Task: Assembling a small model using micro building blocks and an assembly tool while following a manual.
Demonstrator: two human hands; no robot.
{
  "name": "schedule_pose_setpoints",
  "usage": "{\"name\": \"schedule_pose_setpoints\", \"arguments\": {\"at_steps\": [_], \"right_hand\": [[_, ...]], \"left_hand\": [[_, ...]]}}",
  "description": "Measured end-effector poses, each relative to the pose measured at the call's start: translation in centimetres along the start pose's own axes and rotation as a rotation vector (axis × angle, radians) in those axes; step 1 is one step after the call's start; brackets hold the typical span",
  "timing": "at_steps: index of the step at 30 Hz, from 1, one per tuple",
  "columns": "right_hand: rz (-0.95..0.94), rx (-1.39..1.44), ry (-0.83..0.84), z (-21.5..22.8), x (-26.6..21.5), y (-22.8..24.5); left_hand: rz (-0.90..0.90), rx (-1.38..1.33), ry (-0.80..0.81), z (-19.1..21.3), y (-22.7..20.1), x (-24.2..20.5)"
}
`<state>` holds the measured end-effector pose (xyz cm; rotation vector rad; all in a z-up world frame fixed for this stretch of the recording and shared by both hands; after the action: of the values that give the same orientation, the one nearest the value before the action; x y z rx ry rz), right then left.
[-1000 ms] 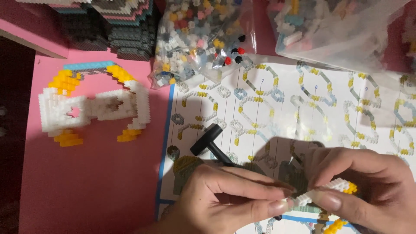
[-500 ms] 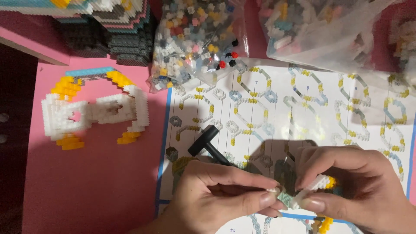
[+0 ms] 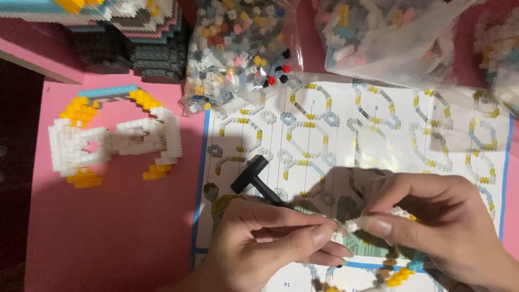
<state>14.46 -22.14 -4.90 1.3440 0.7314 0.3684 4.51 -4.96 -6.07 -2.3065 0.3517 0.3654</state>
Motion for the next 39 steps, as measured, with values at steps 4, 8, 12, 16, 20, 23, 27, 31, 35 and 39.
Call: {"name": "schedule_pose_setpoints", "arguments": {"at_steps": [4,8,12,16,20,23,27,31,35,39], "right_hand": [[-0.033,0.051,-0.038,-0.1,0.0,0.3],[-0.062,0.104,-0.021,-0.5,-0.3,-0.1],[-0.179,0.083,-0.098,-0.2,-0.6,-1.2],[-0.230,0.064,-0.116,-0.3,-1.0,-1.8],[-0.205,0.107,-0.071,-1.0,-0.6,-0.9],[-0.246,0.053,-0.104,-0.6,-0.8,-1.1],[-0.274,0.046,-0.113,-0.4,-0.9,-1.4],[-0.293,0.031,-0.114,-0.4,-0.8,-1.3],[-0.320,0.113,-0.131,-0.5,-1.1,-1.6],[-0.326,0.088,-0.143,-0.5,-1.0,-1.2]], "left_hand": [[0.237,-0.052,-0.187,0.9,1.2,-0.1],[0.306,-0.052,-0.265,1.7,2.1,-0.4],[0.001,0.017,-0.053,0.9,0.8,0.4],[0.027,0.030,-0.064,0.9,1.1,0.3],[0.006,0.089,-0.025,0.5,0.6,0.2],[0.005,0.081,-0.021,0.4,0.6,0.2],[-0.004,0.101,-0.042,0.6,0.5,0.1],[0.007,0.089,-0.049,0.6,0.5,0.1],[0.036,0.081,-0.068,0.6,0.4,0.0],[0.051,0.072,-0.064,0.8,0.9,0.1]]}}
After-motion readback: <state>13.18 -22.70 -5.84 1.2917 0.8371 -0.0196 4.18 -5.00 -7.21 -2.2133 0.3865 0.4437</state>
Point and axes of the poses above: each hand's wrist, its own x-axis towards the middle knuckle, its own z-axis out of the back of the hand, y = z × x, the point moved 9 cm from there along x, towards the middle knuckle, and after that the axes turned 6 degrees about y, right-handed, at the moved point
